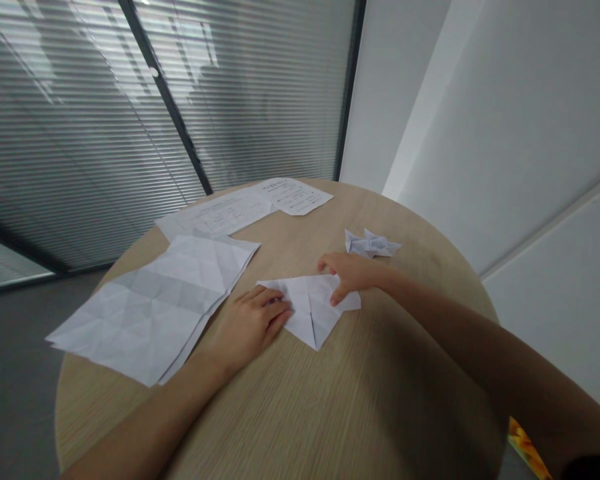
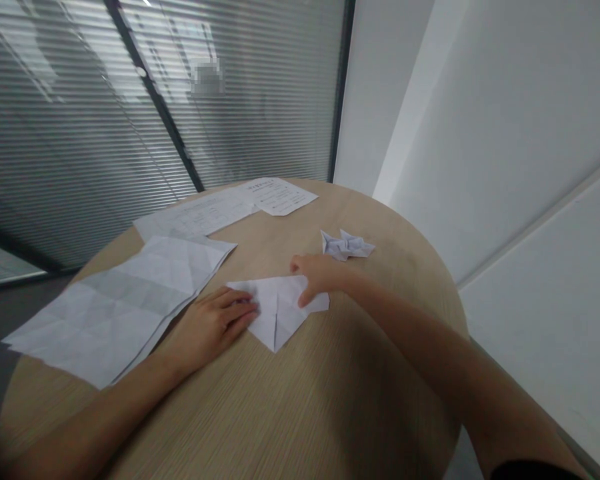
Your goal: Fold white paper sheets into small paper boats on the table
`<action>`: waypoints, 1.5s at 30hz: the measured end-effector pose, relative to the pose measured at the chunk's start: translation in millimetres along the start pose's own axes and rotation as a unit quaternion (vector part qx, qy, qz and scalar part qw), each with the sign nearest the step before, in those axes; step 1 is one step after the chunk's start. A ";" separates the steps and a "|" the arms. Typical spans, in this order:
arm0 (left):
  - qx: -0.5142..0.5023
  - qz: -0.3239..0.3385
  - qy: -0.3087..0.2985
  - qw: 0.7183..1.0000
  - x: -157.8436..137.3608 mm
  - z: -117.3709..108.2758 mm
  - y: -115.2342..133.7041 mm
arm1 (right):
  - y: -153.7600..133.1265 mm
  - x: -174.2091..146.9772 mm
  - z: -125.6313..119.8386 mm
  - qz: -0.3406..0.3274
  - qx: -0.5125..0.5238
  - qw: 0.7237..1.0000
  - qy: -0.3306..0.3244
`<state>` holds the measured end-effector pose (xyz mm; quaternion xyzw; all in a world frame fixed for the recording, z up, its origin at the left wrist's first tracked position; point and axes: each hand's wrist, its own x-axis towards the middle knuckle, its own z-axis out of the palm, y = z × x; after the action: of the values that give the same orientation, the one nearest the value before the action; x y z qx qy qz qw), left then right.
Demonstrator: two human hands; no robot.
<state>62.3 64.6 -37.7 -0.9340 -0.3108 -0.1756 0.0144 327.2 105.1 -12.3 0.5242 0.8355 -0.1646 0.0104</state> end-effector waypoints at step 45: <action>0.094 0.198 0.051 0.974 -9.5 -17.2 13.5 | -2.5 -84.0 54.7 -0.277 -0.199 0.884 0.319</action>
<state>57.7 45.9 -23.6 -0.9614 -0.1332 -0.1862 0.1525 354.3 15.2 -47.3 0.2827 0.9200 0.1852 -0.1987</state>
